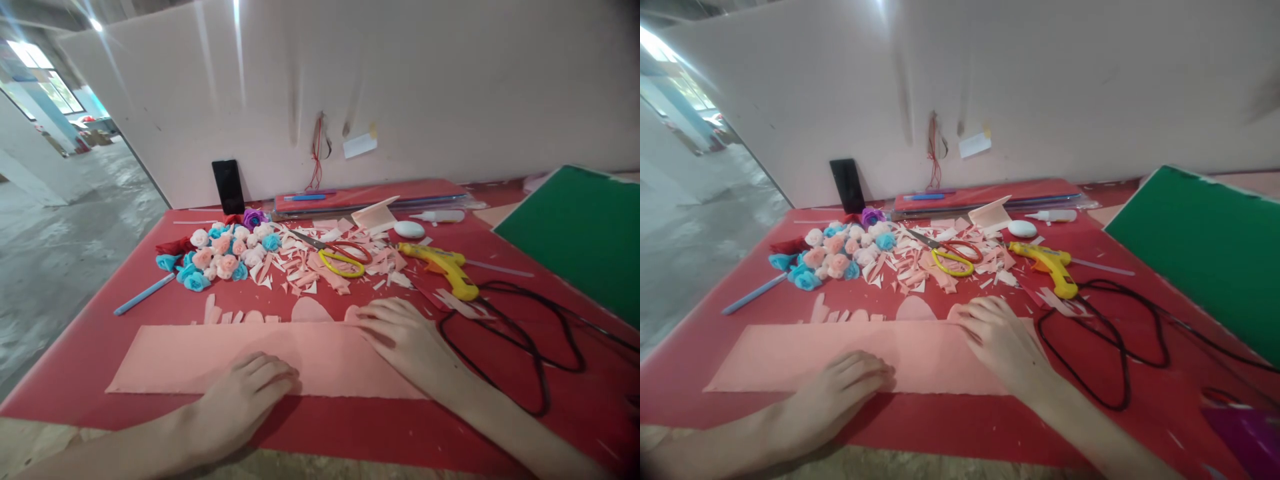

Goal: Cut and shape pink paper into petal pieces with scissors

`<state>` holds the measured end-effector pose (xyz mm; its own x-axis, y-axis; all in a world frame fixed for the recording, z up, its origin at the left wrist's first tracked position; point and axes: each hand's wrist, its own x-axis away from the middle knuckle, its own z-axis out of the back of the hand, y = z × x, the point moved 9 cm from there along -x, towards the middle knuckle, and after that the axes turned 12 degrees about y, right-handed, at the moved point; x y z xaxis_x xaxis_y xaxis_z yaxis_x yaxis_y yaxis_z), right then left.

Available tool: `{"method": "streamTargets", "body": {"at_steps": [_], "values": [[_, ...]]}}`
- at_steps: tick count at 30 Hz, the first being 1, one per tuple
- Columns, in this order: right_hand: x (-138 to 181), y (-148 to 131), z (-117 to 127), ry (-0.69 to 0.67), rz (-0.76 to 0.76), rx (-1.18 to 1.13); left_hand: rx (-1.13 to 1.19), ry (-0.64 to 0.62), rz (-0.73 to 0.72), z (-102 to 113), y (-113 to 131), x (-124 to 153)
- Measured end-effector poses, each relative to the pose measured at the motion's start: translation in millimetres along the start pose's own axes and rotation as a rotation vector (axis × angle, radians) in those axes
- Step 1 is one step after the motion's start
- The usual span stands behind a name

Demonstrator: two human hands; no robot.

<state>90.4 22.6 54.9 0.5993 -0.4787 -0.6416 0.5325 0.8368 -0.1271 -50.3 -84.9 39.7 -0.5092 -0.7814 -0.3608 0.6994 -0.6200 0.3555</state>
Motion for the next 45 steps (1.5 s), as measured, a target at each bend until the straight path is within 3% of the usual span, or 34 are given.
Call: {"method": "streamTargets", "body": {"at_steps": [14, 19, 23, 24, 27, 30, 34, 35, 39, 45], "values": [[8, 39, 2, -0.18, -0.165, 0.006, 0.092, 0.023, 0.107, 4, -9, 0], [14, 61, 30, -0.082, -0.241, 0.027, 0.094, 0.019, 0.184, 2, -18, 3], [11, 49, 80, 0.163, -0.4, -0.051, 0.17, 0.016, 0.317, -1, -28, 7], [11, 37, 79, 0.108, -0.411, -0.154, 0.195, 0.023, 0.351, -1, -31, 7], [21, -6, 56, -0.215, -0.411, -0.455, 0.224, 0.046, 0.426, 0, -38, 9], [42, -1, 38, -0.273, -0.626, -0.519, 0.225, 0.049, 0.472, 1, -43, 11], [87, 53, 2, -0.223, -1.179, -0.809, 0.281, -0.007, 0.424, 3, -35, 8], [94, 67, -2, -0.144, -1.262, -0.876, 0.293, -0.036, 0.39, 2, -30, 7], [110, 95, -17, -0.069, -1.337, -0.917, 0.228, -0.15, 0.236, 1, -11, 0], [120, 95, -23, 0.076, -1.364, -0.952, 0.01, -0.266, 0.155, -6, -8, -8]]}}
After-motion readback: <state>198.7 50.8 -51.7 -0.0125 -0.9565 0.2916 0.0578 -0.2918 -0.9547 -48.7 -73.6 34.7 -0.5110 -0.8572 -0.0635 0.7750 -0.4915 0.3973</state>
